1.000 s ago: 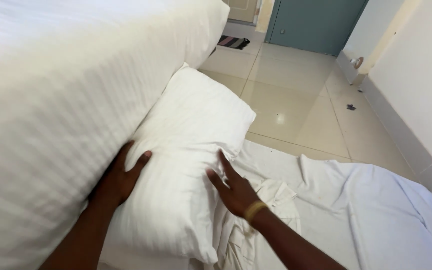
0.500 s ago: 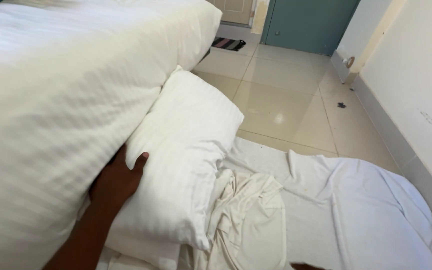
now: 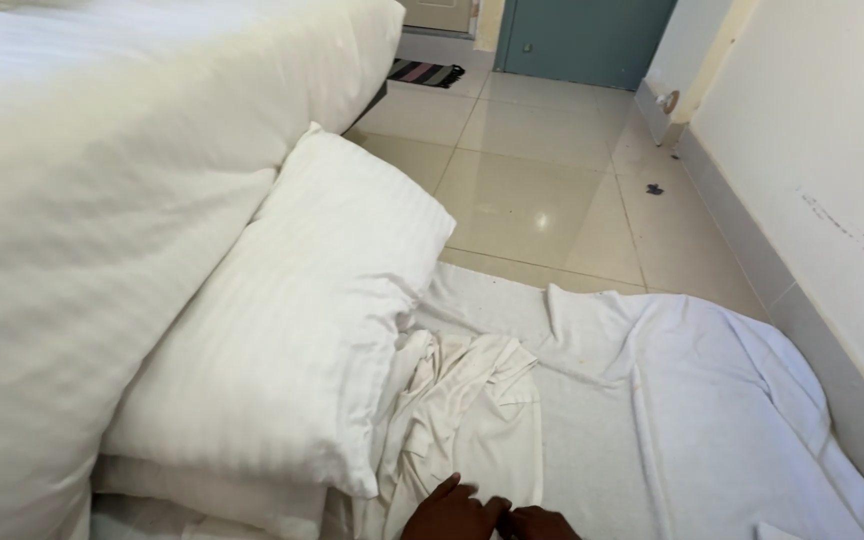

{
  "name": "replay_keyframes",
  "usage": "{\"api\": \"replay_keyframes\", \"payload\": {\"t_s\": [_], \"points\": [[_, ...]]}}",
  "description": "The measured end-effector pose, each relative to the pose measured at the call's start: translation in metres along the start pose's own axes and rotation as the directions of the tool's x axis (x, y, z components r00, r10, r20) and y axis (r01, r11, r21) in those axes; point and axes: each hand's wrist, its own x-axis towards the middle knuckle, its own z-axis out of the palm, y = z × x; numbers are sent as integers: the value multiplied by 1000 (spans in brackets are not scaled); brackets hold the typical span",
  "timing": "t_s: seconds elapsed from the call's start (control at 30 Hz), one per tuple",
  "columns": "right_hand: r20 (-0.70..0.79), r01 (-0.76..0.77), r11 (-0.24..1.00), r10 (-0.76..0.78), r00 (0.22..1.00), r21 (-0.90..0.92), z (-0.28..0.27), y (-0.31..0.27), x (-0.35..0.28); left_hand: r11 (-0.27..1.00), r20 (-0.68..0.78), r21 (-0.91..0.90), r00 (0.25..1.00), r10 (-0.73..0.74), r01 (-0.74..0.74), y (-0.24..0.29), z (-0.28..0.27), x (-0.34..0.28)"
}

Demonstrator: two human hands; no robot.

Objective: The person inserts a pillow into a white pillowcase, adjusting the fabric to fit the corners. They then smooth the pillow and proceed to fold a white towel or sheet on the floor.

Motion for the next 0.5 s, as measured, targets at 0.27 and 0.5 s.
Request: {"api": "replay_keyframes", "payload": {"t_s": [0.27,0.5], "points": [[-175,94,979,-62,983,182,-172,-102,-127,989,379,62,914,-145,132,13,-108,31],[-346,-4,965,98,933,264,-235,-117,-200,943,448,15,841,-304,333,24,-178,55]]}}
